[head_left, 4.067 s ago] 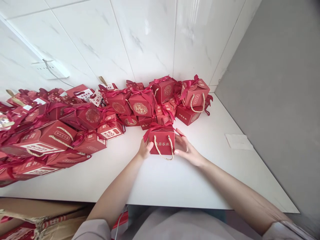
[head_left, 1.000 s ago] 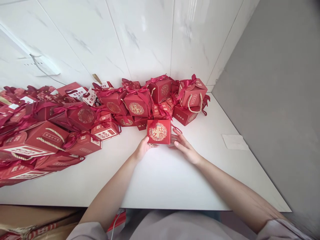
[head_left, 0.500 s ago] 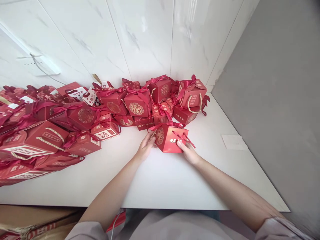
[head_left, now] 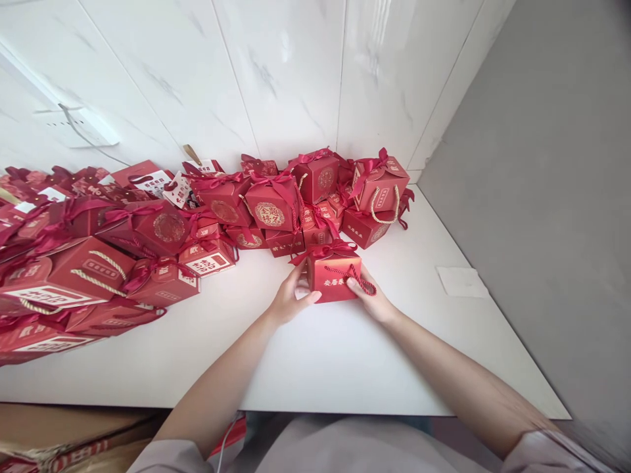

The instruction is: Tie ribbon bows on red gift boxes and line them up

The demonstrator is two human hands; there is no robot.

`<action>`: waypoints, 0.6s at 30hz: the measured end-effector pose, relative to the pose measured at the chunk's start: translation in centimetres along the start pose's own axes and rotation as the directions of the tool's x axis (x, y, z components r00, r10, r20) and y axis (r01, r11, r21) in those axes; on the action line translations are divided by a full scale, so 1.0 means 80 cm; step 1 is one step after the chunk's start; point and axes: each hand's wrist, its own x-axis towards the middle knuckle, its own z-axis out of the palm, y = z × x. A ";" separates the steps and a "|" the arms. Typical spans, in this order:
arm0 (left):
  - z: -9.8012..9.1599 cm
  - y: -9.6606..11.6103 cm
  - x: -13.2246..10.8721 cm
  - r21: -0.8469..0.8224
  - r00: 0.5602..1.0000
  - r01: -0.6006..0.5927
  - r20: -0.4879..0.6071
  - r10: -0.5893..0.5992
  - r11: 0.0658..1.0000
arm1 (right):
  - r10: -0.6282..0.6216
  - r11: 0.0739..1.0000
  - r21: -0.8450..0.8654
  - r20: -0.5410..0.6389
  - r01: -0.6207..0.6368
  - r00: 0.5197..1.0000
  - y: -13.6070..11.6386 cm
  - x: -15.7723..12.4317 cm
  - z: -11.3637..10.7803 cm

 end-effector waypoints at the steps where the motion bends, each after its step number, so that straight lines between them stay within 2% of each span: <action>1: 0.000 -0.001 0.001 -0.083 1.000 0.021 0.006 -0.021 0.996 | 0.021 0.999 0.035 0.010 -0.021 1.000 0.000 0.001 -0.001; 4: -0.001 -0.001 0.002 -0.380 0.988 0.151 0.070 -0.134 0.912 | 0.063 0.987 0.147 0.034 -0.067 0.997 0.001 0.002 -0.002; 7: -0.002 0.006 0.001 -0.604 0.950 0.308 0.238 -0.202 0.735 | 0.049 0.984 0.167 0.055 -0.058 0.997 0.005 0.001 -0.002; 9: -0.002 0.011 0.000 -0.663 0.935 0.346 0.303 -0.184 0.664 | 0.049 0.987 0.150 0.048 -0.055 0.998 0.007 0.000 -0.002; 13: -0.004 0.014 0.000 -0.692 0.922 0.381 0.338 -0.191 0.613 | 0.061 0.989 0.133 0.035 -0.065 0.998 0.010 0.001 -0.005; 18: -0.002 0.015 0.001 -0.701 0.942 0.335 0.275 -0.195 0.630 | 0.051 0.989 0.132 0.064 -0.059 0.997 0.009 0.002 -0.006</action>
